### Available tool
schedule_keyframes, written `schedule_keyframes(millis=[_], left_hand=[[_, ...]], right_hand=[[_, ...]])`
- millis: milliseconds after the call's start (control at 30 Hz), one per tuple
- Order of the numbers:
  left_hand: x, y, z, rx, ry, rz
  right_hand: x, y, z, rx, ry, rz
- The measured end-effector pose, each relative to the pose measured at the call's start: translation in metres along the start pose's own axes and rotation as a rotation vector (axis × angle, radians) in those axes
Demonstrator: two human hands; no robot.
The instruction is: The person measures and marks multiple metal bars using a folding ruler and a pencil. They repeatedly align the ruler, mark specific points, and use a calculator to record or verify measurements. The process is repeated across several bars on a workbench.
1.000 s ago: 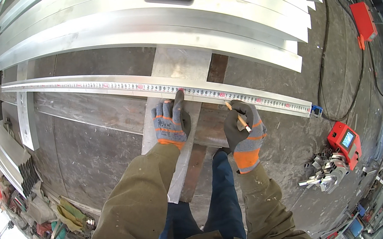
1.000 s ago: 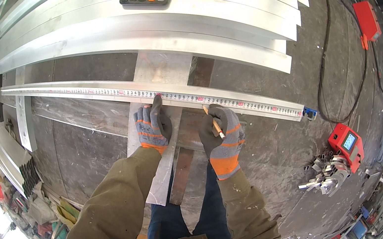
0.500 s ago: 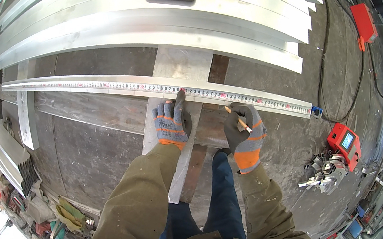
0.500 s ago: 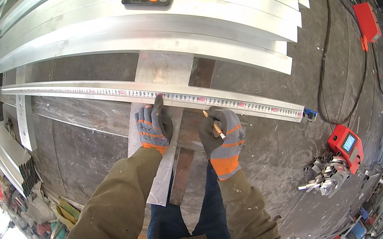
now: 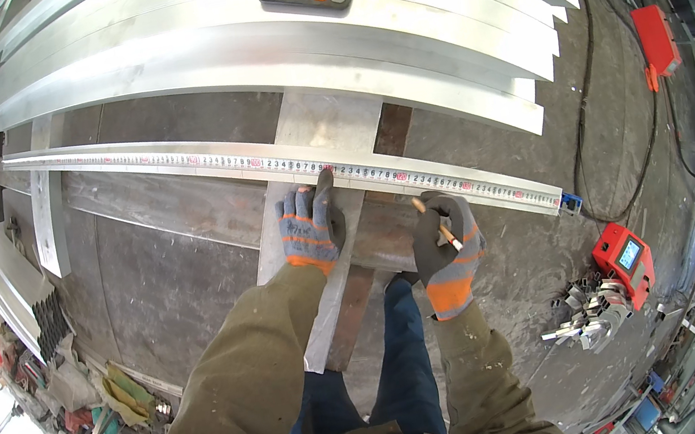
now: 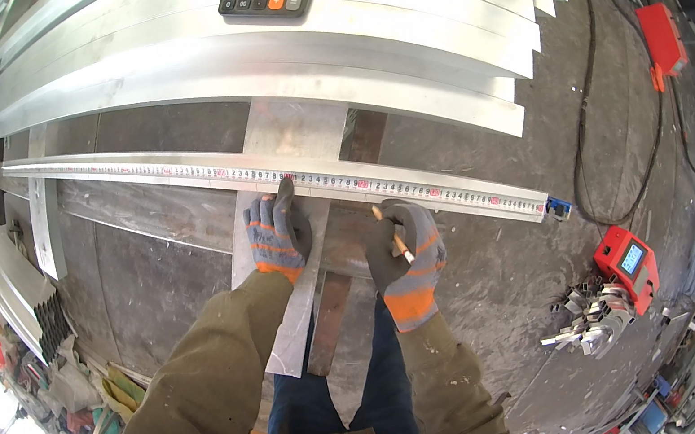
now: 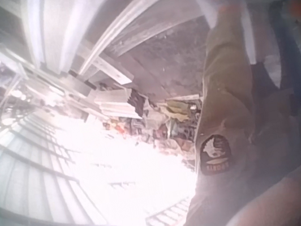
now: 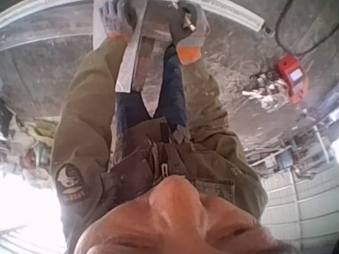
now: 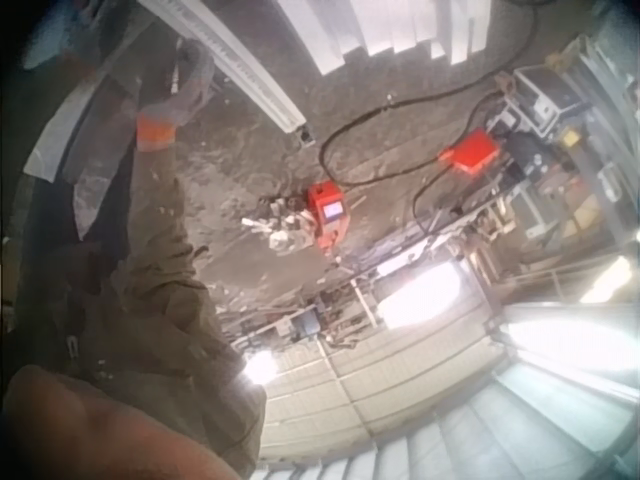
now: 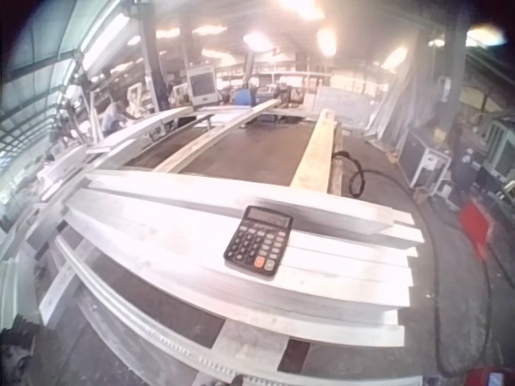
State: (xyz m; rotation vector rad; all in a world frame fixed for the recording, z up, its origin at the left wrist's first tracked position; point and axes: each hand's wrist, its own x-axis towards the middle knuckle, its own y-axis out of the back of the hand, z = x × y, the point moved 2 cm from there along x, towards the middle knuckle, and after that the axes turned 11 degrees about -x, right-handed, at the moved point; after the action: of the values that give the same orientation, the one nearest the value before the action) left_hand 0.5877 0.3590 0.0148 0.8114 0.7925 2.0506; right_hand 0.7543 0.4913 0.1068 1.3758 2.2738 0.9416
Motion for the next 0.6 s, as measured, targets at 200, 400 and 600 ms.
schedule_keyframes(millis=[200,400,600], left_hand=[[-0.001,0.001,0.0,0.0,-0.002,0.01],[0.001,-0.008,0.031,-0.18,-0.017,-0.105],[0.004,-0.025,0.039,-0.097,-0.065,-0.18]], right_hand=[[0.001,0.006,0.017,-0.222,0.256,0.085],[-0.006,-0.002,0.039,-0.235,0.206,0.084],[-0.007,0.002,0.041,-0.236,0.215,0.056]])
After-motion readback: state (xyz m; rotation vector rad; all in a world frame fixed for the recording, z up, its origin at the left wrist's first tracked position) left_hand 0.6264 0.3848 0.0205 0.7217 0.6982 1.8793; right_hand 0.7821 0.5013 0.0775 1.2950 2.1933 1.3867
